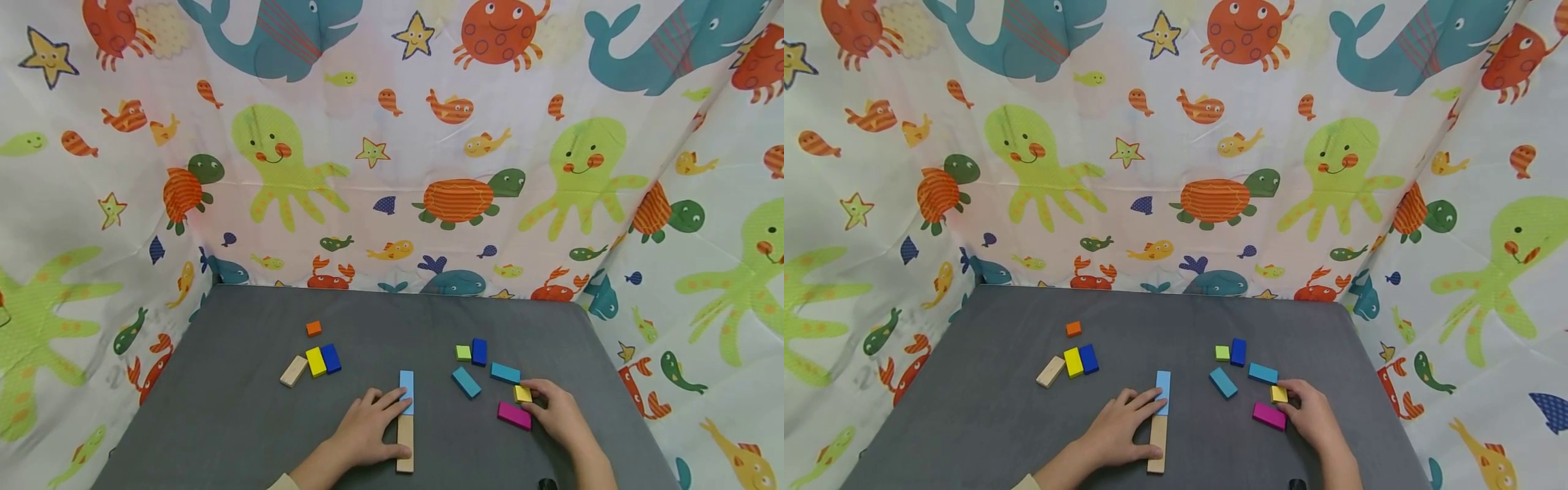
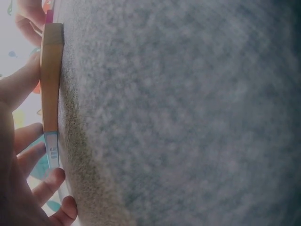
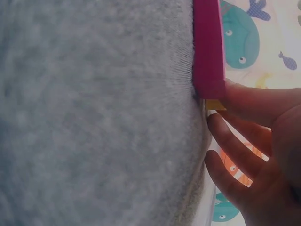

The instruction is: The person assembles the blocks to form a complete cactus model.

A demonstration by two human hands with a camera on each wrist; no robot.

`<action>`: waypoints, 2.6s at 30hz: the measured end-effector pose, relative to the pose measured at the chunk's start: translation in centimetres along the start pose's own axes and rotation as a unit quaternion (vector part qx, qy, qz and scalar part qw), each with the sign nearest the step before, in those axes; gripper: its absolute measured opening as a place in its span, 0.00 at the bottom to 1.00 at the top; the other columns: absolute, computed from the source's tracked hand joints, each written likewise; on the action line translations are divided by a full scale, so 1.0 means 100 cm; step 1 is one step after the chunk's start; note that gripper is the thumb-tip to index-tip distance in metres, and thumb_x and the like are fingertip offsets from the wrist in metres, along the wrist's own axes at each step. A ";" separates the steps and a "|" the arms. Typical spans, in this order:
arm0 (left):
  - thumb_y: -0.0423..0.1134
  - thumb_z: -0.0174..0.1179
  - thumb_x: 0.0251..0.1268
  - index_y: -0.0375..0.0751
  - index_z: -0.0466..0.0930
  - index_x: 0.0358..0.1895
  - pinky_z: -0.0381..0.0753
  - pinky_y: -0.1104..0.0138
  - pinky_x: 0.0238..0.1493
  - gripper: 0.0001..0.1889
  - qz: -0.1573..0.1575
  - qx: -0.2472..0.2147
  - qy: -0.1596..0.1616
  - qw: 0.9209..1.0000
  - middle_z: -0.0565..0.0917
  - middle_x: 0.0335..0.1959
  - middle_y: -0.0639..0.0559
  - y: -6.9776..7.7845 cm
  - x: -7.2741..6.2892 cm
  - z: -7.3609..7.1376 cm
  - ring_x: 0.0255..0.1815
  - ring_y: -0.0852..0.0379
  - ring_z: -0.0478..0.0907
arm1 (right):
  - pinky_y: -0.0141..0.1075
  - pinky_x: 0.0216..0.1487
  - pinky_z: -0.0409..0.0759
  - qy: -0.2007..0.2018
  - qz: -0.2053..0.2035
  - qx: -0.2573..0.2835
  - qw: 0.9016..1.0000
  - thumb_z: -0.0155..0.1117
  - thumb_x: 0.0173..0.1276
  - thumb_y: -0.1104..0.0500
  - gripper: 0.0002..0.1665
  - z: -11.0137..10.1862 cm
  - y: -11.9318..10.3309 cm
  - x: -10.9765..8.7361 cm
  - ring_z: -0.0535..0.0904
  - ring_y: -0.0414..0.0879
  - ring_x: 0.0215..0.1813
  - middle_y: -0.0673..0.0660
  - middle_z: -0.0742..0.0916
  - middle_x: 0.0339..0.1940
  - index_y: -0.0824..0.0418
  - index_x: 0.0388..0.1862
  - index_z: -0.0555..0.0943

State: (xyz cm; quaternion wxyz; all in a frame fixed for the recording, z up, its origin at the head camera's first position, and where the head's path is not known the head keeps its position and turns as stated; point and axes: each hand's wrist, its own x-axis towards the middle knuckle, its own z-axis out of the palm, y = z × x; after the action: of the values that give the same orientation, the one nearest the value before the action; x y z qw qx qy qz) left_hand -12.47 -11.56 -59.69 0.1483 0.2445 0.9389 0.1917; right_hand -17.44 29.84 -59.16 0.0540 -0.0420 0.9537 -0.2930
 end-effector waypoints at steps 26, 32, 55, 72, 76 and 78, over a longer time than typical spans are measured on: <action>0.76 0.63 0.62 0.69 0.65 0.82 0.72 0.55 0.51 0.45 -0.009 -0.017 -0.003 1.000 0.60 0.85 0.66 0.002 0.000 -0.003 0.65 0.54 0.65 | 0.60 0.60 0.83 0.025 -0.024 -0.015 0.999 0.78 0.69 0.59 0.19 -0.009 -0.031 0.003 0.83 0.58 0.56 0.62 0.87 0.56 0.62 0.56 0.86; 0.76 0.63 0.62 0.69 0.65 0.82 0.72 0.56 0.50 0.45 -0.009 -0.012 -0.004 1.000 0.60 0.85 0.66 0.003 0.000 -0.003 0.64 0.55 0.65 | 0.59 0.59 0.83 0.021 -0.022 -0.005 1.000 0.77 0.69 0.60 0.20 -0.004 -0.046 0.008 0.83 0.57 0.55 0.61 0.87 0.54 0.63 0.58 0.86; 0.76 0.62 0.63 0.68 0.64 0.82 0.71 0.59 0.49 0.45 -0.004 -0.016 0.000 1.000 0.60 0.85 0.66 0.002 0.000 -0.002 0.64 0.55 0.65 | 0.59 0.64 0.81 0.035 -0.123 0.009 0.992 0.78 0.69 0.59 0.20 0.023 -0.094 0.030 0.84 0.58 0.60 0.58 0.88 0.56 0.61 0.58 0.87; 0.77 0.63 0.62 0.68 0.66 0.82 0.71 0.57 0.49 0.45 -0.006 -0.021 -0.002 1.000 0.62 0.84 0.64 -0.002 0.002 0.000 0.63 0.53 0.65 | 0.51 0.57 0.84 0.016 -0.161 0.033 0.986 0.78 0.68 0.61 0.18 0.041 -0.123 0.054 0.85 0.53 0.53 0.55 0.88 0.53 0.59 0.56 0.88; 0.77 0.62 0.62 0.68 0.66 0.82 0.72 0.57 0.49 0.45 -0.004 -0.018 0.007 1.000 0.62 0.84 0.64 -0.001 0.002 0.001 0.62 0.54 0.66 | 0.51 0.55 0.84 0.020 -0.164 0.045 0.985 0.79 0.67 0.62 0.18 0.045 -0.132 0.060 0.85 0.54 0.53 0.56 0.89 0.52 0.59 0.55 0.89; 0.77 0.62 0.62 0.67 0.67 0.81 0.71 0.57 0.48 0.45 0.000 -0.015 0.013 1.000 0.63 0.84 0.63 -0.001 0.002 0.002 0.62 0.54 0.66 | 0.52 0.56 0.84 0.018 -0.161 0.056 0.985 0.78 0.67 0.62 0.17 0.047 -0.137 0.062 0.85 0.55 0.53 0.56 0.89 0.52 0.59 0.55 0.89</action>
State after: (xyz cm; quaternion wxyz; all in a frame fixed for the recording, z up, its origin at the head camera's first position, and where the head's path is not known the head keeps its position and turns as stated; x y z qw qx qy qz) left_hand -12.60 -11.51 -59.96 0.1397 0.2392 0.9378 0.2092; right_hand -22.33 15.25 -55.75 -0.0084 -0.1865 0.9175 -0.3511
